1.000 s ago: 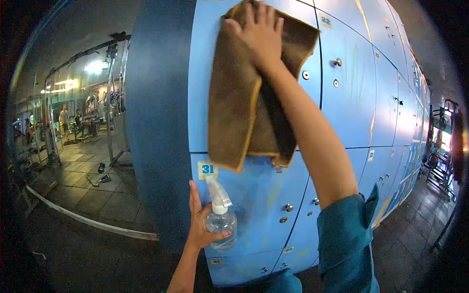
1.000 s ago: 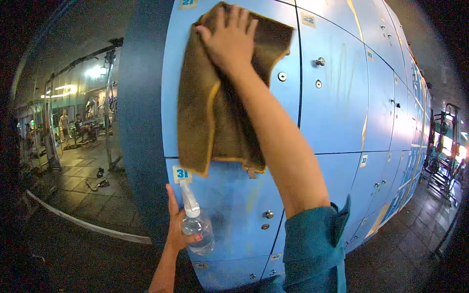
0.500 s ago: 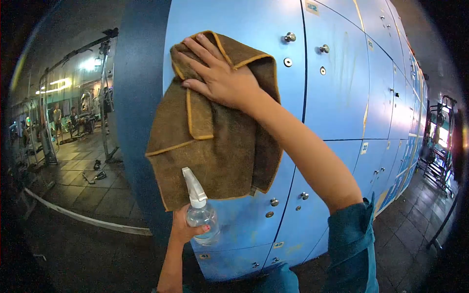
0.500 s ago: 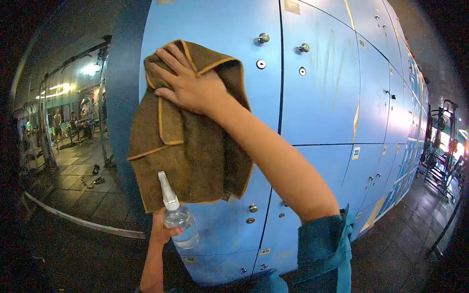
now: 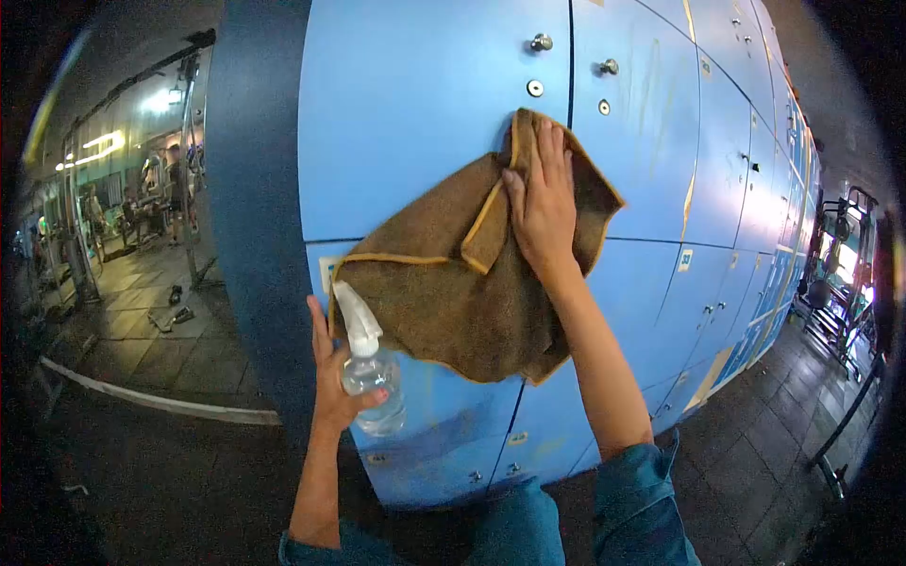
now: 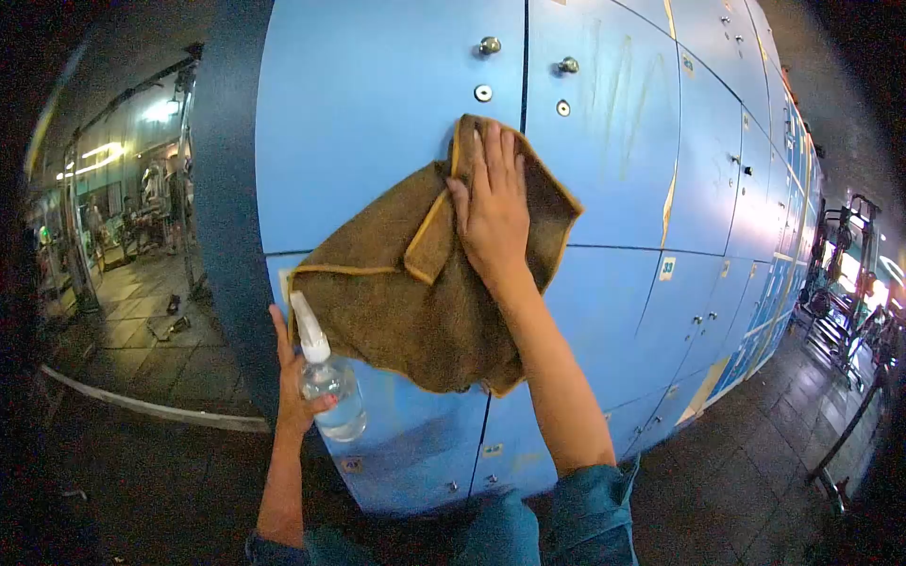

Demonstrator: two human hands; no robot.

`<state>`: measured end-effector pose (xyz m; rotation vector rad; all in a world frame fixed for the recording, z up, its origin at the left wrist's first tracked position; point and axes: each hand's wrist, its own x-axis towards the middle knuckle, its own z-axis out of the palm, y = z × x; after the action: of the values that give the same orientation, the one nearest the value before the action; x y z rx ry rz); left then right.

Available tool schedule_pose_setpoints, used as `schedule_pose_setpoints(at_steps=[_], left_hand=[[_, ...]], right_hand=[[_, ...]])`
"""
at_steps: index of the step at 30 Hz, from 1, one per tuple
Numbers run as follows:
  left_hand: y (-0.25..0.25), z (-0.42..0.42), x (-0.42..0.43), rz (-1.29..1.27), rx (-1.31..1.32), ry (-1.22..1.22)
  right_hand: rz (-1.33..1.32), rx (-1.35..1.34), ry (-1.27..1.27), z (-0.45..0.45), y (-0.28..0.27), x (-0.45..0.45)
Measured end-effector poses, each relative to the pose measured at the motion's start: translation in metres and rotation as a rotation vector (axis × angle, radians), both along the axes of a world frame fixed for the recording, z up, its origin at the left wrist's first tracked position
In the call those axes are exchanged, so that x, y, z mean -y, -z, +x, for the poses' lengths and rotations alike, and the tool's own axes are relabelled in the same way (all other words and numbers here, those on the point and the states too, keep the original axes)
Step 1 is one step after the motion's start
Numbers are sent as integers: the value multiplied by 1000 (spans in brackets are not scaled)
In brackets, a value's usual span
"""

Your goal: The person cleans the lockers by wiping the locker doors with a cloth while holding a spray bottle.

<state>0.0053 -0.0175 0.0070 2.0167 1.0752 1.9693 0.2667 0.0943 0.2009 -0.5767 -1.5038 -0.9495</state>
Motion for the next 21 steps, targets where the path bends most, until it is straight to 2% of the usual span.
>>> schedule_pose_setpoints(at_steps=[4, 6, 8, 10, 11, 12, 13, 15, 18, 19, 21], left_hand=[[9, 5, 23, 83, -131, -224], [22, 11, 43, 153, -150, -258], [45, 25, 67, 20, 81, 81], [65, 53, 83, -236, 407, 644], [68, 65, 85, -326, 491, 852], [66, 77, 87, -343, 488, 870], [64, 89, 91, -360, 486, 888], [58, 108, 100, -398, 482, 922], [59, 111, 92, -416, 495, 919], [57, 110, 88, -414, 501, 910], [21, 104, 71, -159, 222, 857]], right_hand=[[-112, 69, -99, 20, 48, 38], [-651, -153, -370, 31, 69, 73], [-761, -313, -582, 28, 88, 106], [-845, -230, -665, 19, 115, 124], [-859, -84, -600, 12, 125, 134], [-866, 31, -640, 2, 134, 145], [-1043, 107, -702, -4, 138, 158], [-1349, 31, -724, -3, 137, 171], [-904, 52, -761, 23, 148, 154], [-909, 90, -787, 31, 147, 156], [-918, 166, -837, 44, 142, 168]])
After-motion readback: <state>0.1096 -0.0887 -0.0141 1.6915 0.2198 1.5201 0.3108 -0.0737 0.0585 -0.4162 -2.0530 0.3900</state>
